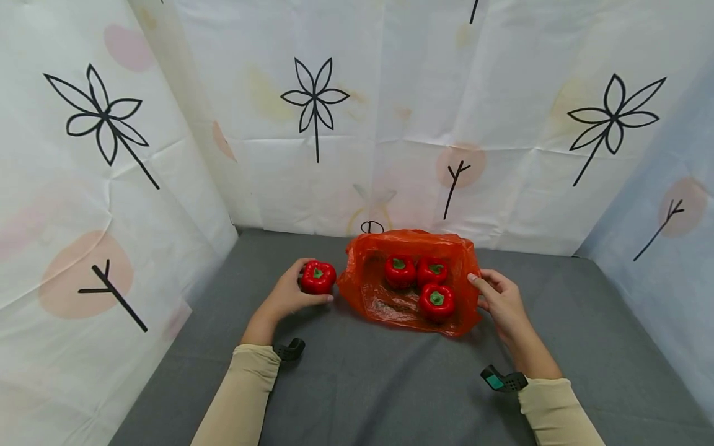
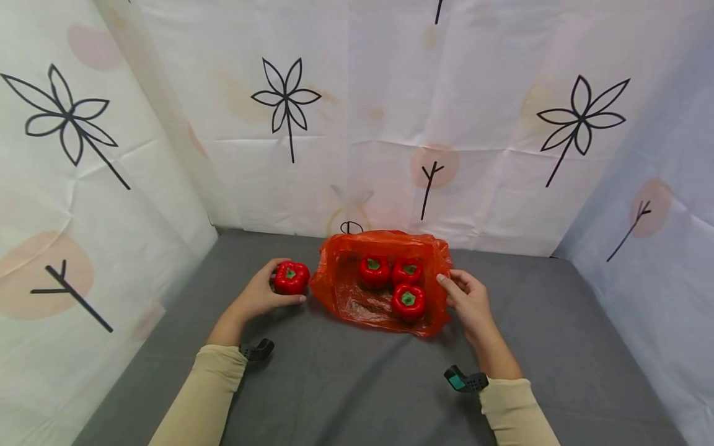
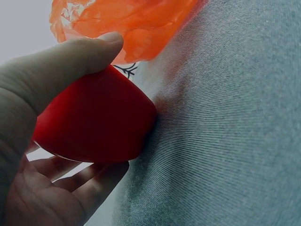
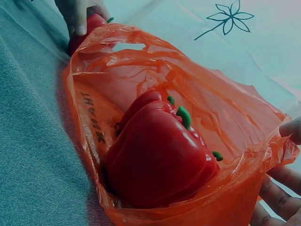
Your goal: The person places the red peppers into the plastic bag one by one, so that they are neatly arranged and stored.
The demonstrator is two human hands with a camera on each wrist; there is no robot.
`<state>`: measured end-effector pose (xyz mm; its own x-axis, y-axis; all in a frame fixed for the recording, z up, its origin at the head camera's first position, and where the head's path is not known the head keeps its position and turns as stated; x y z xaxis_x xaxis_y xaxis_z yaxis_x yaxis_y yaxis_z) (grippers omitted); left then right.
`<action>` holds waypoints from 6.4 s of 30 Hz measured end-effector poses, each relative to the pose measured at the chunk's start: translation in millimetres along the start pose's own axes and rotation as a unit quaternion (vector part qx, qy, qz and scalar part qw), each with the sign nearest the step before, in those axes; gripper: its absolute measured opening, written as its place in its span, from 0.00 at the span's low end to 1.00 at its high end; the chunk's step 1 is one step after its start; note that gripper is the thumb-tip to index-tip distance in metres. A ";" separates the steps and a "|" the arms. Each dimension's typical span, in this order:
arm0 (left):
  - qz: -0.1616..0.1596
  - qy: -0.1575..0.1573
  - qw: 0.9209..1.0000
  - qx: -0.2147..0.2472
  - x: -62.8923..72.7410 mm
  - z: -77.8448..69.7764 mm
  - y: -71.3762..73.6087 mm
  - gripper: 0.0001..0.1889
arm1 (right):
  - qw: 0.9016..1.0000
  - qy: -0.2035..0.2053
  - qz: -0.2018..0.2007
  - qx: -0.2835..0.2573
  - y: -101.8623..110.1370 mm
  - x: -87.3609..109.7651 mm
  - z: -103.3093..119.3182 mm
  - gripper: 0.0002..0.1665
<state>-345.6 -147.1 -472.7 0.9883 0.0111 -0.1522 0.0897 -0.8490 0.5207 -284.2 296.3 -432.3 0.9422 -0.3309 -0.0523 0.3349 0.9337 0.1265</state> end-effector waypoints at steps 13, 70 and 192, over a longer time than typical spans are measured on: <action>-0.013 -0.003 1.000 0.004 -1.7 -1.9 5.1 0.50 | 1.000 -0.004 -0.003 0.014 0.8 0.1 -1.0 0.18; -0.047 -0.086 0.994 0.058 19.4 -90.7 18.7 0.44 | 1.000 -0.006 0.003 0.018 0.1 -0.8 0.8 0.20; -0.022 -0.101 0.995 0.014 41.8 -115.2 -137.3 0.48 | 1.000 0.003 0.002 0.027 -0.4 0.2 -0.3 0.20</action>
<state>-302.3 30.8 -453.9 0.9380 -0.0558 -0.3420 0.1262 -0.8642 0.4871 -284.2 296.0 -432.7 0.9437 -0.3256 -0.0582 0.3307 0.9264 0.1802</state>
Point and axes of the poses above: each hand's wrist, its own x-axis away from the middle knuckle, its own y-axis out of the back of the hand, z = x × y, the point moved 8 cm from there along -x, towards the middle knuckle, and after that the axes turned 14 degrees about -z, right-handed, at the moved point
